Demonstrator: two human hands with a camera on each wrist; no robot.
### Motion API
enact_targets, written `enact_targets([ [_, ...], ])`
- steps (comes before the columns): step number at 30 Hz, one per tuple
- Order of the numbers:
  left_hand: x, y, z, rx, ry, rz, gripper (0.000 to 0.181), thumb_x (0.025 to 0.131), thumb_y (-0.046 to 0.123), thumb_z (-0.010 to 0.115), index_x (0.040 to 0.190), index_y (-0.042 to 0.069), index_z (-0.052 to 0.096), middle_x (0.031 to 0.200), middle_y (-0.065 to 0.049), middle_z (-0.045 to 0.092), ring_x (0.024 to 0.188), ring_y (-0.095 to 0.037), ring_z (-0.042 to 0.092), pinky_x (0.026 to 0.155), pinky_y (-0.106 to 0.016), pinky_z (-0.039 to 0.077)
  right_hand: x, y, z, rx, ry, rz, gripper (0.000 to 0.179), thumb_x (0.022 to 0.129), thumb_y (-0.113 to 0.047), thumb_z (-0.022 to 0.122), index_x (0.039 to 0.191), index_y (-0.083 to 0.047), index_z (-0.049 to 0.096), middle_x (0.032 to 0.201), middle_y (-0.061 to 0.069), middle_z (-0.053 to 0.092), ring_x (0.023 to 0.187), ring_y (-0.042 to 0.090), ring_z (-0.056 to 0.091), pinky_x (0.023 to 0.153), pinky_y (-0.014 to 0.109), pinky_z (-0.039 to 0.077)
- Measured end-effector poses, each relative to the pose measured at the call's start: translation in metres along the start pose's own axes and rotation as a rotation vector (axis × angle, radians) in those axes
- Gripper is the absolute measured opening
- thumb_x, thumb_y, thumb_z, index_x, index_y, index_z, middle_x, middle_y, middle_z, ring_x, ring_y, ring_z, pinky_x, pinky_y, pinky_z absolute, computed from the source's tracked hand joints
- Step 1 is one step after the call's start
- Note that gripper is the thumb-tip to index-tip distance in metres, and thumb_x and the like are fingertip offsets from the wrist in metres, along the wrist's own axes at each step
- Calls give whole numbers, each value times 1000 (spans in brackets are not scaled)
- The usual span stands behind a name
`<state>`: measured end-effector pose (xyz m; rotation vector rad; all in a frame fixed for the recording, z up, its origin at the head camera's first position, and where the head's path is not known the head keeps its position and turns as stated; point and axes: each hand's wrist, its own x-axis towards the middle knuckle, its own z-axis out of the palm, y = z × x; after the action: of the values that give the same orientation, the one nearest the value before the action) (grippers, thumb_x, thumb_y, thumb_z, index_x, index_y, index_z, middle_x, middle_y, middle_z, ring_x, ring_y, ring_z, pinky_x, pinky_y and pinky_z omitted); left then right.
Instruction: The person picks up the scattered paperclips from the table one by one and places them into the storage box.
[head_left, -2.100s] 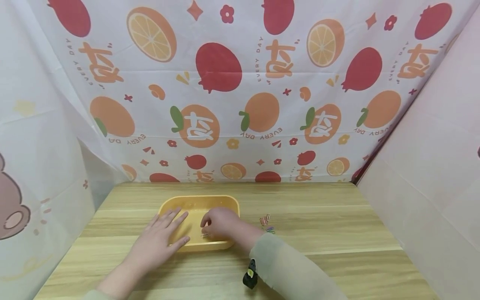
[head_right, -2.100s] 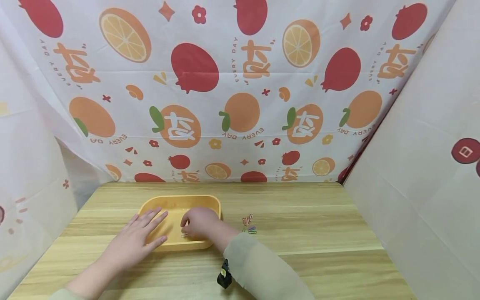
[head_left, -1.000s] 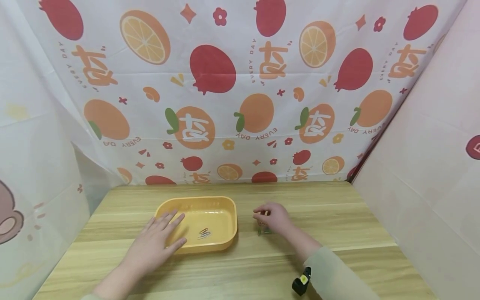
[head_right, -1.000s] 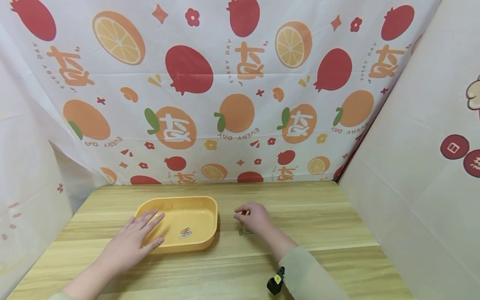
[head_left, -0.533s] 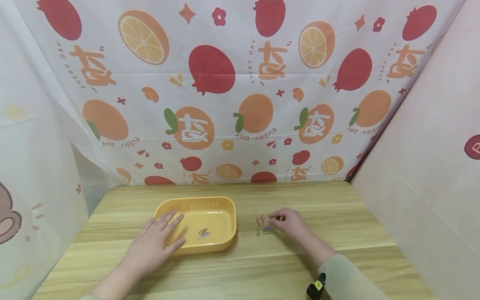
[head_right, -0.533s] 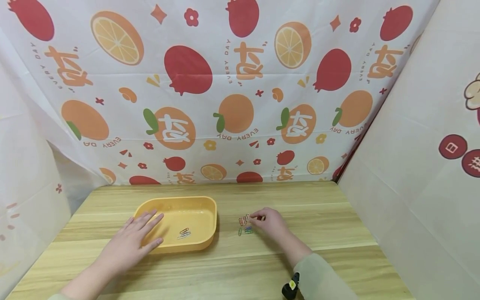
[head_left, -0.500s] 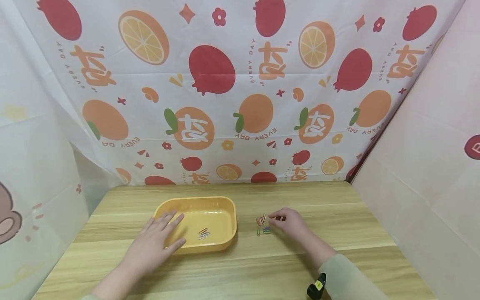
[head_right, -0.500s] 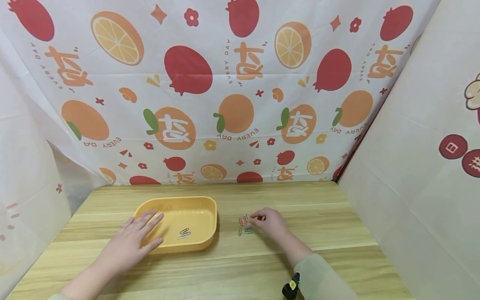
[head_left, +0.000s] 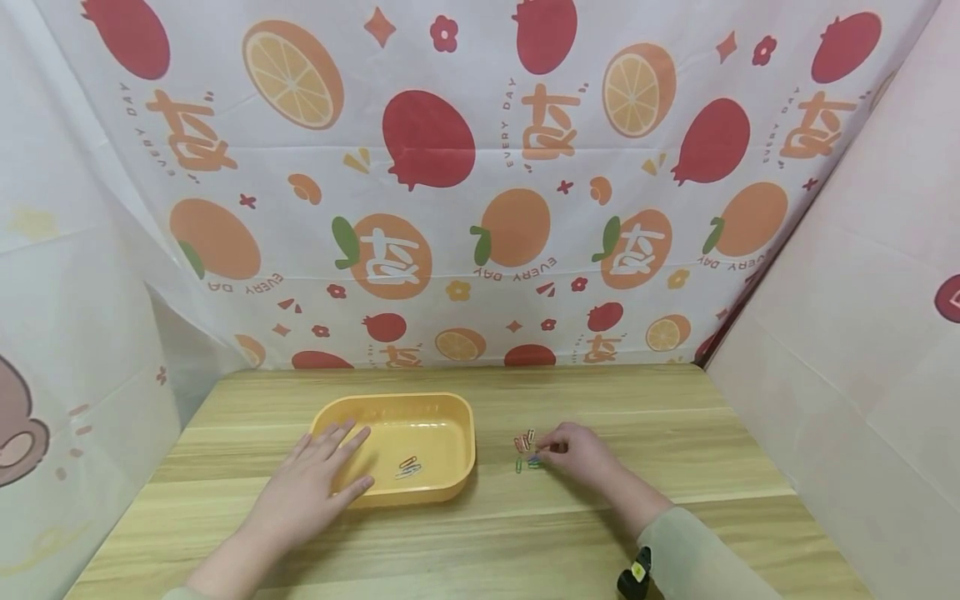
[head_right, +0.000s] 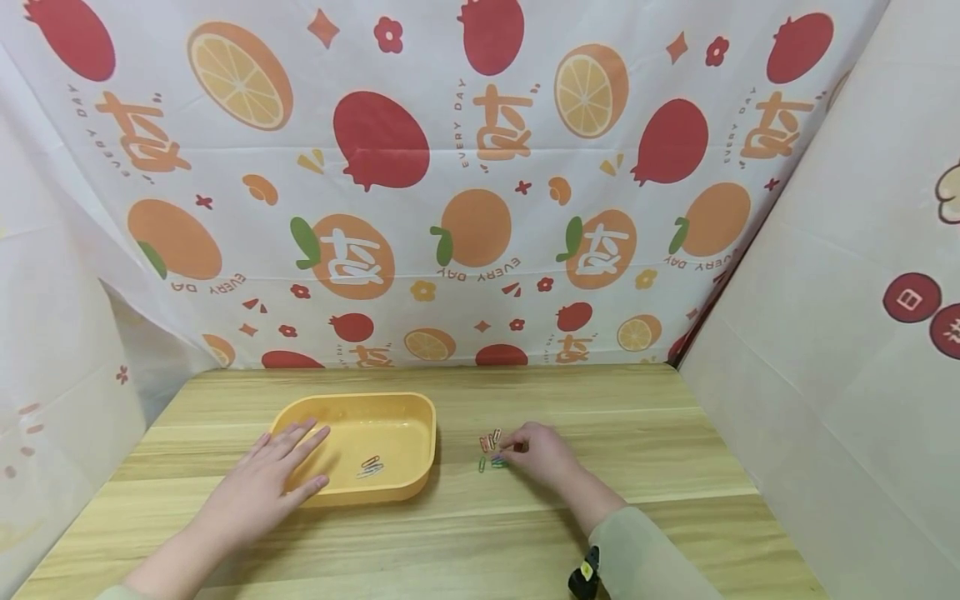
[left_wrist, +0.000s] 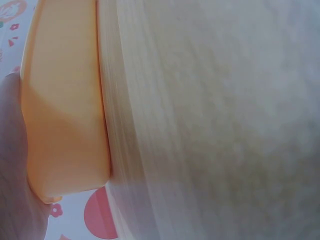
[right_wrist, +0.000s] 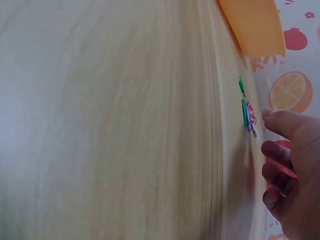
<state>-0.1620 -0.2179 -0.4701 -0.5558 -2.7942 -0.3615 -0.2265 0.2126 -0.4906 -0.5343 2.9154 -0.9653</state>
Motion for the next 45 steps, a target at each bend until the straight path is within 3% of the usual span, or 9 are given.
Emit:
enact_targets([
  [17,-2,1,1,2,-5,-6,71,94,56,60,153,21,41,157,-12,35,144,-38,30,122,-49,5,4,6,5,-115,-40,-66,14,92,-28,72,104,-28,78,93,-17,60,86,5,58,76,31,51],
  [31,-3,2,-1,-13,-9,-10,71,93,56,60,152,19,43,157,-11,36,144,-38,30,122,-50,7,4,6,6,-180,-32,-138,10,92,-26,72,99,-29,78,90,-19,59,80,1,54,72,27,49],
  [45,-3,-1,1,-6,-9,-10,71,94,57,59,152,21,41,157,-11,36,145,-38,29,123,-48,3,5,8,8,-101,-25,-101,7,91,-25,73,92,-31,77,90,-21,59,85,3,57,78,31,51],
])
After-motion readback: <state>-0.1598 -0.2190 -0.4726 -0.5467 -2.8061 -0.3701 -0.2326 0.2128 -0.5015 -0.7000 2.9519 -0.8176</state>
